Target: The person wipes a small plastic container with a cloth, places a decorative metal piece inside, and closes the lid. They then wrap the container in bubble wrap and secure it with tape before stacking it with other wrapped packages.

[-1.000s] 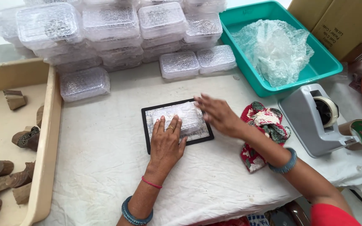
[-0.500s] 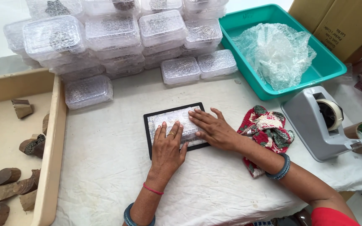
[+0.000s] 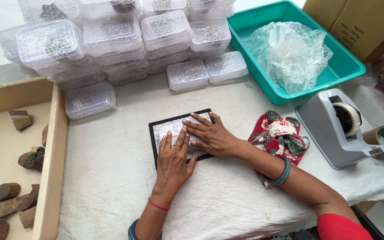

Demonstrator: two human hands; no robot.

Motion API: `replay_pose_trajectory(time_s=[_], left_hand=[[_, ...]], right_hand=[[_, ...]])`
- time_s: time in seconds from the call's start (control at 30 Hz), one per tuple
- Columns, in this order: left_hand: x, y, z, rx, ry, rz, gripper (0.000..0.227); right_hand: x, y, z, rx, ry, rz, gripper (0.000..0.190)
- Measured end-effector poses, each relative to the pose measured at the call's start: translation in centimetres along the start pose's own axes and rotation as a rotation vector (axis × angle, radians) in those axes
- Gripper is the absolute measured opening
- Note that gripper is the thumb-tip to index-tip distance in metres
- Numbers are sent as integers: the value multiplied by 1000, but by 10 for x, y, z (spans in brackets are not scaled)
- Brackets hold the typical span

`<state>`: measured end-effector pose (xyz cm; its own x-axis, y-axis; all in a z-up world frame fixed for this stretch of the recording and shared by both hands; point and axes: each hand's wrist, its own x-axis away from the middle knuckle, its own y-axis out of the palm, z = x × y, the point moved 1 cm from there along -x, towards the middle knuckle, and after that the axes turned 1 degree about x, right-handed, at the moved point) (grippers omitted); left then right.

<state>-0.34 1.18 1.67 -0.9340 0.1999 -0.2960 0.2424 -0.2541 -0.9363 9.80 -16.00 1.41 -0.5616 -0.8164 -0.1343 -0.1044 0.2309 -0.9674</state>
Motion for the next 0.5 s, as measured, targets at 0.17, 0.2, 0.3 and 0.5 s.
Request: replay_pose_trajectory(time_s=[0.17,0.2,0.3,0.5], left_hand=[[-1,-6,1,-40,-1,-17,68],[-1,-7,2,-41,-3,-14,68],[0,-7,3,-42,-16,-16,66],[0,4,-2,-42,-25,37,66]], right_hand=[[-10,-5,0,105,-18,-14,62],[-17,-10,7,107,-20,-14,62],[-31,-21,23,63,-57,-194,63],[-8,-45,27,-327,-69,312,53]])
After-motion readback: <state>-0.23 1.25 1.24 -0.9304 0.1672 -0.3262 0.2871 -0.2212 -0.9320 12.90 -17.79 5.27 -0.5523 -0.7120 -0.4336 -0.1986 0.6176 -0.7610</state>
